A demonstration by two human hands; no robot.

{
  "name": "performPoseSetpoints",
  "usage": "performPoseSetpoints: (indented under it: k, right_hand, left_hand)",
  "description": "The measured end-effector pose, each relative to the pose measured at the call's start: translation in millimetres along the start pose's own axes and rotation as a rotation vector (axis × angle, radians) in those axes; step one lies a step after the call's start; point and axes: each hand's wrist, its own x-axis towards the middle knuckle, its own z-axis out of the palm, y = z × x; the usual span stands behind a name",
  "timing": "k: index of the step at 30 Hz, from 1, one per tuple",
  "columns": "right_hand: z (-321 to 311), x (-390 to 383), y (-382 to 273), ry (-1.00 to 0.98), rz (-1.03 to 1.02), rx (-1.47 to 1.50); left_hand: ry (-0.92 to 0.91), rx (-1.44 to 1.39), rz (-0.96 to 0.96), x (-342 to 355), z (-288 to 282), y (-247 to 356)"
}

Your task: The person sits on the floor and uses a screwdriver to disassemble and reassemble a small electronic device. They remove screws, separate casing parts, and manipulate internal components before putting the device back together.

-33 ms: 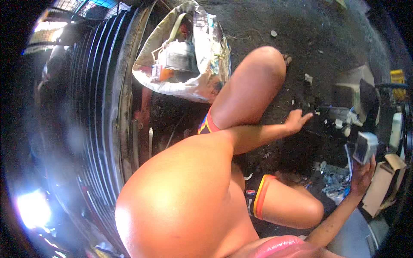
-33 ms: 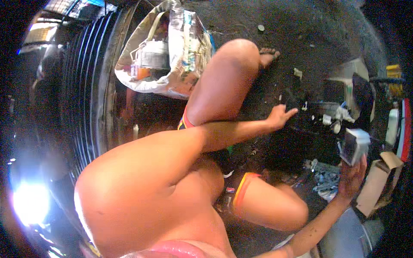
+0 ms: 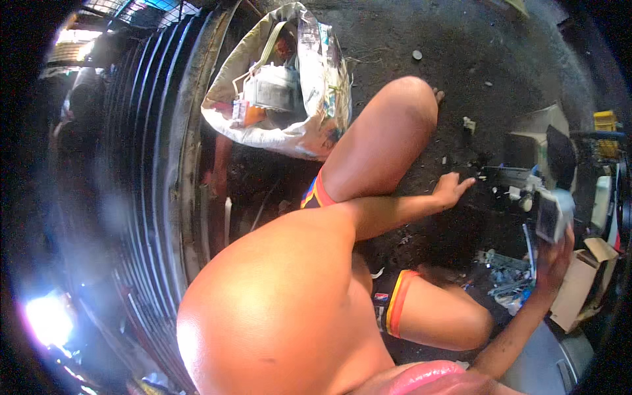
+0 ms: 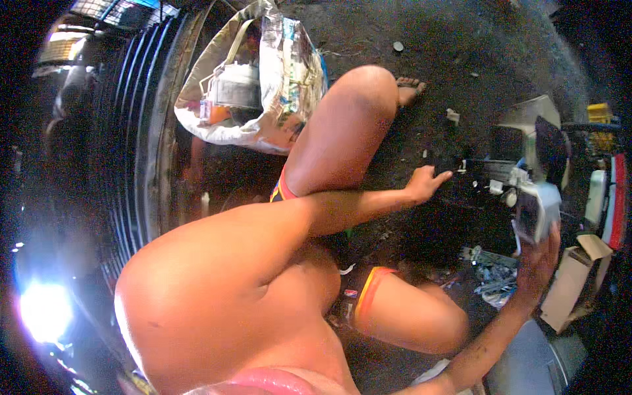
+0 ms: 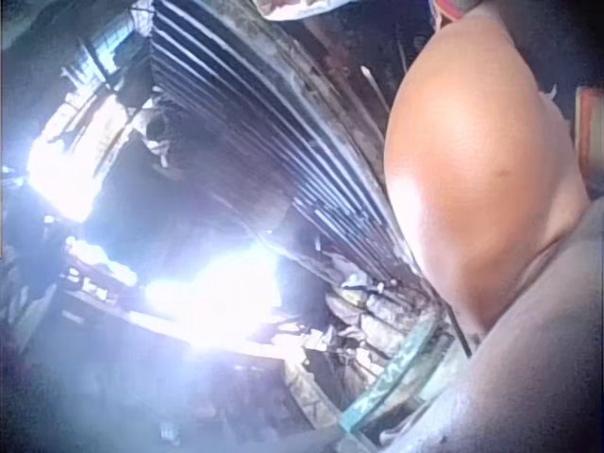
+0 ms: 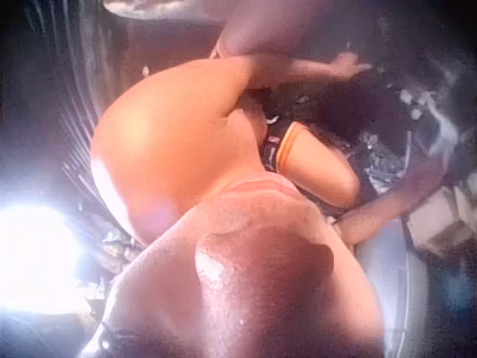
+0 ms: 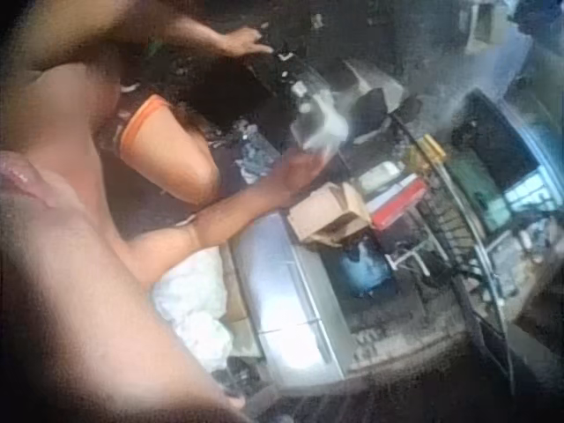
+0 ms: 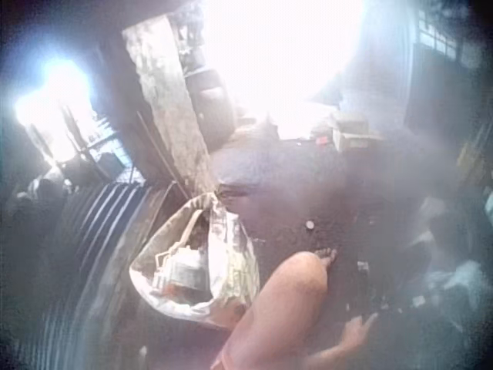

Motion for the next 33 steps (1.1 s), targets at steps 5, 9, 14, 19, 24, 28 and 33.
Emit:
performPoseSetpoints:
  k: [5, 9, 14, 19, 24, 28, 33]
  right_hand:
    - [217, 91, -134, -0.309, 0.208, 0.562]
    - [344, 110, -202, -0.441, -0.092, 0.311]
    - [486, 125, -204, -0.521, -0.178, 0.240]
    - [541, 110, -189, -0.209, -0.757, -0.611]
    - [489, 122, -180, -0.337, -0.525, -0.745]
    - [442, 111, -185, -0.187, -0.650, -0.622]
    - [272, 98, -152, 0.055, -0.250, -0.606]
  left_hand:
    - [0.050, 0.054, -0.008, -11, -13, 8]
    - [-0.061, 0.015, 0.021, -12, 7, 36]
    - [-0.067, -0.074, -0.003, -9, 24, 6]
    - [-0.178, -0.077, -0.105, -17, 12, 0]
    - [-0.080, -0.065, 0.055, -43, 28, -9]
    - [-0.197, 0.164, 0.019, -11, 24, -38]
    - [-0.108, 0.103, -0.077, -31, -16, 21]
